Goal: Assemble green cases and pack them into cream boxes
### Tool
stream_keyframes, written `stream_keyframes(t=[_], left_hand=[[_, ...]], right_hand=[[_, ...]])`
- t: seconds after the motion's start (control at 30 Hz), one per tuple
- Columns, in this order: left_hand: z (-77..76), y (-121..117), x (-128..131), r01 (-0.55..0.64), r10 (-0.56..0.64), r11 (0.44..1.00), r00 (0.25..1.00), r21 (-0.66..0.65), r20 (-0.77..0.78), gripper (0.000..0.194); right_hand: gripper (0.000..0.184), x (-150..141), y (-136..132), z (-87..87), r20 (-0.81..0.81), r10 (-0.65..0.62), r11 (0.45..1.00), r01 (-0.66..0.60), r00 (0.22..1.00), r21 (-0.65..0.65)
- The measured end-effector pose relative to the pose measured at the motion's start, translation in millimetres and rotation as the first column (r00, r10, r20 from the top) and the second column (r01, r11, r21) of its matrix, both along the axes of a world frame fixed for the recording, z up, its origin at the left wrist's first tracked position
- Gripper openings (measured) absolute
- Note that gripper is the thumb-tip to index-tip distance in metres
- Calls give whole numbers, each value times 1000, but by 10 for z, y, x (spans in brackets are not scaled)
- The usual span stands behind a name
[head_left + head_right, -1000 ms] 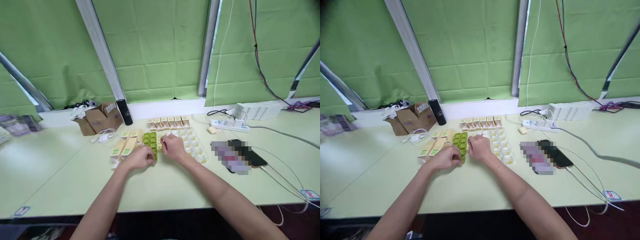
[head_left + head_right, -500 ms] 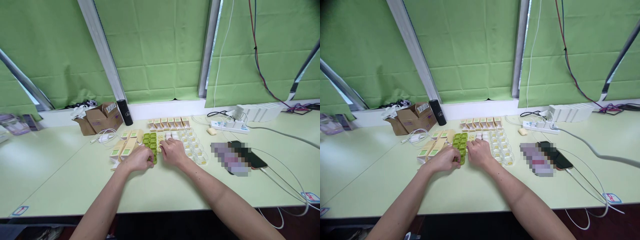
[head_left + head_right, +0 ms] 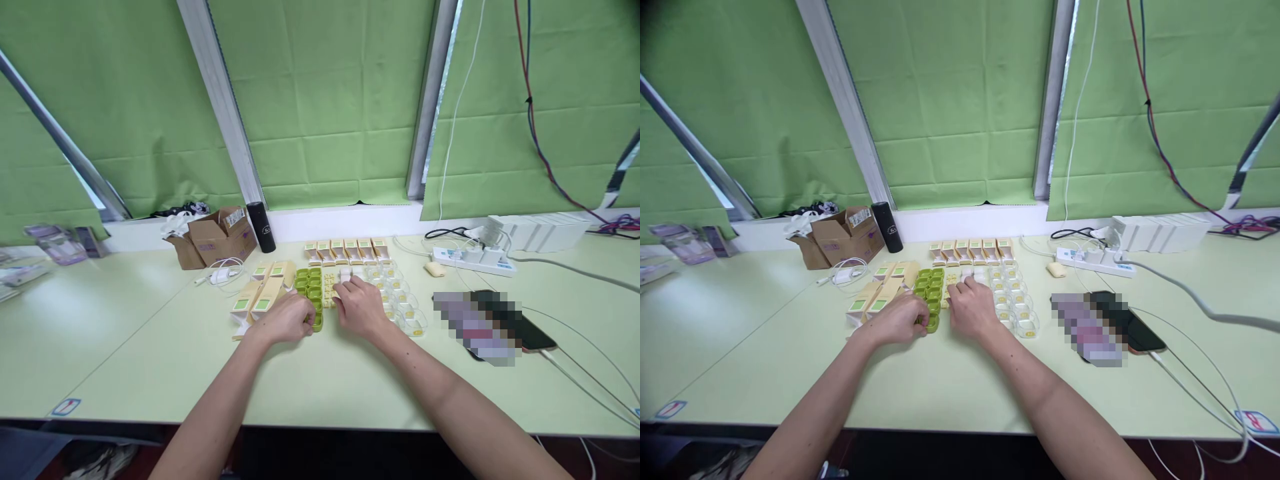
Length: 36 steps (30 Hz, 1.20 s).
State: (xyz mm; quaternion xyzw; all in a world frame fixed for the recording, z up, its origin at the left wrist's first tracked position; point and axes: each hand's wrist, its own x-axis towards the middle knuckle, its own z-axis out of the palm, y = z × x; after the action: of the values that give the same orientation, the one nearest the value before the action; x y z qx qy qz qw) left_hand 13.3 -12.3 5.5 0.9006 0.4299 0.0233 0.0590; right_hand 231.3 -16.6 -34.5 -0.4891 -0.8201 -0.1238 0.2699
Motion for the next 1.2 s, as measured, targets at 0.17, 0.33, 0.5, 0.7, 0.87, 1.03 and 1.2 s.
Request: stream_keyframes(t=[0.17,0.33,0.5,0.7,0.87,1.03,1.2], left_hand=[[59,-52,15,24,-25,998,1000,54,19,12],[139,-54,40,65,-85,988,986,143,142,9],[174,93,114,-19,-111,918,947,396,303,5],[70,257,319,-98,-169,890,837,445,520,8],[-140,238,428,-151,-223,842,776,517,590,11],[-320,234,410,-163,-267,804,760,571,593,33],[-394,224,434,-193,-276,810,707,553,651,48]], right_hand=[[10,-11,14,-49,-25,65,993,-62,998,102],[17,39,47,-37,-104,63,982,-43,993,183],[28,128,70,24,-237,60,984,-18,970,176],[41,179,100,17,-344,111,979,-44,933,198],[49,214,134,-11,-401,170,971,-83,900,226],[54,242,153,-13,-438,243,961,-153,866,229],[57,267,138,-26,-415,330,940,-256,848,225]])
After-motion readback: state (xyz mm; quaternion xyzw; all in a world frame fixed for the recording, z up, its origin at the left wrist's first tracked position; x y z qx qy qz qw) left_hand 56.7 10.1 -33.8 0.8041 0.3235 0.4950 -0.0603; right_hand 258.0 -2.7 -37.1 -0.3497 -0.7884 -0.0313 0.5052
